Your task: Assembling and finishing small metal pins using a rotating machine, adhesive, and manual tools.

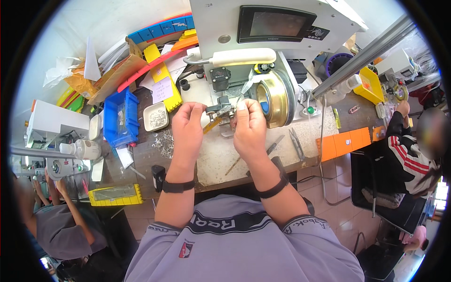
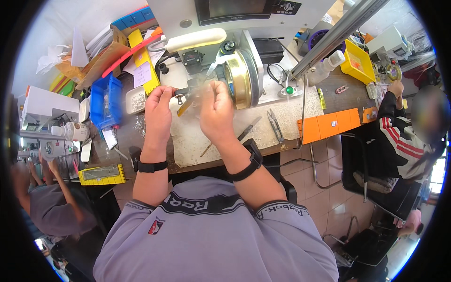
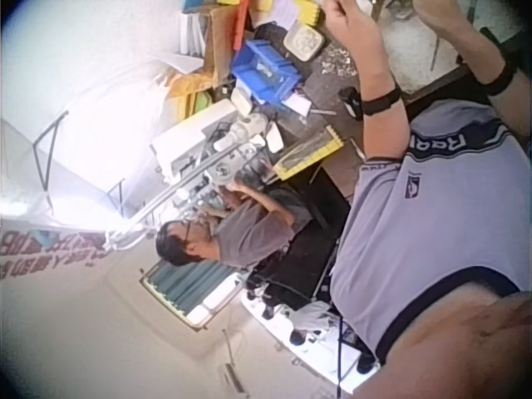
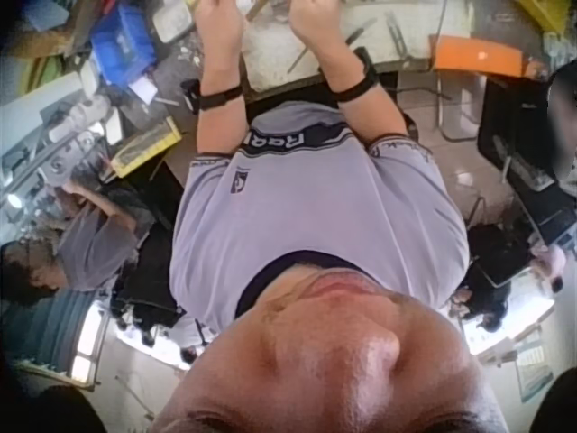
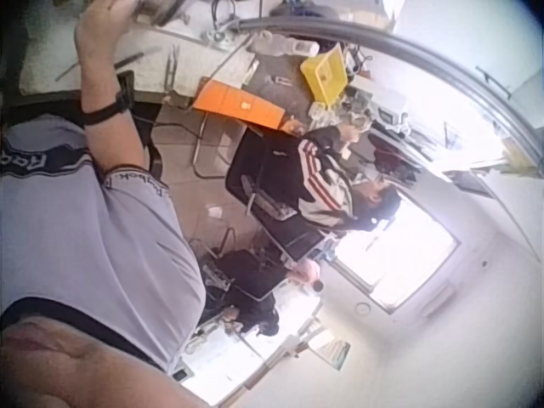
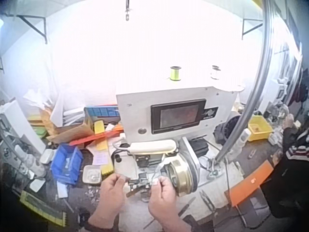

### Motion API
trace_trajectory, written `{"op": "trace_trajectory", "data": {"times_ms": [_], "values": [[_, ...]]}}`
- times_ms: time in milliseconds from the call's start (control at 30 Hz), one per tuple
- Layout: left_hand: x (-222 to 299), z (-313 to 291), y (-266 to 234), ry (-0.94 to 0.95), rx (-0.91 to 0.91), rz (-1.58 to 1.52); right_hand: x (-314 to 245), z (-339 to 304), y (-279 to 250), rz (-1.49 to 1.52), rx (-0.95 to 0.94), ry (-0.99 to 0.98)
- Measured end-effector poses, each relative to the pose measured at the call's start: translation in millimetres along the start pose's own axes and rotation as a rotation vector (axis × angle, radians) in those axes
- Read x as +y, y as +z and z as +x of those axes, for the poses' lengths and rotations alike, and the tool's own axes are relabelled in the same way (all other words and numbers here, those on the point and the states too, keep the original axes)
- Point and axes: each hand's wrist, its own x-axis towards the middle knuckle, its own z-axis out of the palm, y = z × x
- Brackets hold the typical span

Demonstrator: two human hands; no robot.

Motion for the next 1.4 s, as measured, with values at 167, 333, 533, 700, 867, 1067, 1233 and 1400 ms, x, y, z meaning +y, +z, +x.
{"op": "trace_trajectory", "data": {"times_ms": [167, 333, 533, 700, 867, 1067, 1233, 1400], "values": [[-14.8, -2.4, -18.2, -0.219, -0.238, 0.310, 2.3, -0.9, 0.1, -0.052, -0.002, -0.017], [0.2, -6.9, -14.3, -0.207, -0.224, 0.300, 7.6, 1.6, -2.8, -0.196, 0.001, -0.116], [0.8, -10.4, -22.5, 0.005, -0.081, 0.409, -2.3, 0.4, -3.6, -0.317, -0.011, -0.074], [8.9, -32.3, -26.2, 0.445, 0.049, 0.762, -8.6, 1.4, -4.6, -0.343, -0.026, -0.053], [-23.6, -64.1, -4.2, 0.556, -0.054, 0.862, 5.8, 3.9, -4.1, -0.279, -0.041, -0.147], [-16.6, -61.6, -7.7, 0.302, -0.113, 0.594, -9.8, -3.7, 3.9, 0.133, 0.026, 0.087], [-17.2, -48.7, -17.4, 0.143, -0.122, 0.579, -9.3, -3.1, 2.8, 0.217, 0.019, 0.111], [-13.3, -32.8, -8.2, 0.132, -0.129, 0.599, -9.6, -3.6, 5.0, 0.130, 0.027, 0.061]]}}
